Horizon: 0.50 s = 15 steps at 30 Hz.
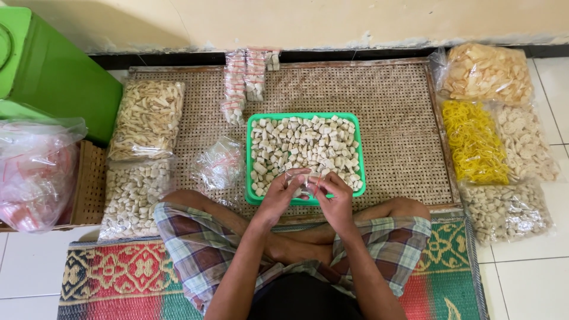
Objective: The person sits cross-legged on a mat and repeatedly picks small white food items from a green tray, places them into small clear plastic bags, and sets the filled bags aside. The process is repeated continuously with items from the tray.
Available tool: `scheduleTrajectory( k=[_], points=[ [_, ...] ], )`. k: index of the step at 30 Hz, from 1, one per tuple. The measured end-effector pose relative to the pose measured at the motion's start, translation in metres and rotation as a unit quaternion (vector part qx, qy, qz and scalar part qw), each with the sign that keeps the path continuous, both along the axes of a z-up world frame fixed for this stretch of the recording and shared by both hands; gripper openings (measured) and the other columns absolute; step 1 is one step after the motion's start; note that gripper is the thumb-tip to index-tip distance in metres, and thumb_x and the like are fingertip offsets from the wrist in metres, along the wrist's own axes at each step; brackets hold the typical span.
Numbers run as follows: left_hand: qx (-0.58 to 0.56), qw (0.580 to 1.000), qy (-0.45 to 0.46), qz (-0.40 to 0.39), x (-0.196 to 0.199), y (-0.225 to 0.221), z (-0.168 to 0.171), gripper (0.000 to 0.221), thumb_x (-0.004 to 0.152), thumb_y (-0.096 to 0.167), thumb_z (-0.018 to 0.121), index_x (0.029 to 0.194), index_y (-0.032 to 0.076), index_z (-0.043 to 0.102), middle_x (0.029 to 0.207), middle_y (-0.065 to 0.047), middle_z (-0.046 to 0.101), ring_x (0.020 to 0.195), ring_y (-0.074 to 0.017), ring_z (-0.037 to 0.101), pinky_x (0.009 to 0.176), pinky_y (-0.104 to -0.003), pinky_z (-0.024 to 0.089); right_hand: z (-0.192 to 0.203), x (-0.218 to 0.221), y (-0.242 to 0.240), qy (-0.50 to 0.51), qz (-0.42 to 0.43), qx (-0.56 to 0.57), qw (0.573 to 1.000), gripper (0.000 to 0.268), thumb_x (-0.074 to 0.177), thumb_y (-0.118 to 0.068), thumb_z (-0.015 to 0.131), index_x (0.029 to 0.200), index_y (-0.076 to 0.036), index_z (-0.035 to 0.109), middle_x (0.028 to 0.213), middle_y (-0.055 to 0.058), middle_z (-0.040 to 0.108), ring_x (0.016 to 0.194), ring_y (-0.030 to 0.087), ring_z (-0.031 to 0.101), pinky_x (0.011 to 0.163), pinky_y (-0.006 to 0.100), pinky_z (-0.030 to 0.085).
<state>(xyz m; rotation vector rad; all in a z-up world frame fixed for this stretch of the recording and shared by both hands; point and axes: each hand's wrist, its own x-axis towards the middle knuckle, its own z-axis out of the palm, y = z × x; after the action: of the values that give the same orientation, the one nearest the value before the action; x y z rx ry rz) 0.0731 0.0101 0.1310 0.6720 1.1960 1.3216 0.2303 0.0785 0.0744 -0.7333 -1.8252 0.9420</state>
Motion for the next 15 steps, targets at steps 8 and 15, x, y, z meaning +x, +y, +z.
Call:
scheduleTrajectory(
  k=[8,15],
  points=[
    [-0.069,0.997,0.026,-0.013,-0.003,0.004,0.007,0.057,0.106,0.044,0.053,0.138,-0.002,0.059,0.116,-0.021,0.063,0.104,-0.0261,0.058,0.092,-0.043,0.051,-0.004,-0.007,-0.001,-0.015,-0.043,0.08,0.996,0.024,0.083,0.002,0.083,0.106,-0.005,0.081,0.065,0.008,0.055,0.051,0.02,0.056,0.048,0.03,0.048],
    [-0.136,0.985,0.087,-0.053,0.001,0.004,0.066,0.085,0.103,0.066,0.04,0.153,-0.002,0.045,0.151,-0.032,0.046,0.138,-0.0454,0.048,0.112,-0.055,0.04,0.0,-0.014,-0.006,0.017,-0.04,0.121,0.992,0.027,0.08,0.009,0.08,0.101,-0.008,0.083,0.073,0.009,0.069,0.054,0.023,0.064,0.05,0.032,0.052]
  ],
)
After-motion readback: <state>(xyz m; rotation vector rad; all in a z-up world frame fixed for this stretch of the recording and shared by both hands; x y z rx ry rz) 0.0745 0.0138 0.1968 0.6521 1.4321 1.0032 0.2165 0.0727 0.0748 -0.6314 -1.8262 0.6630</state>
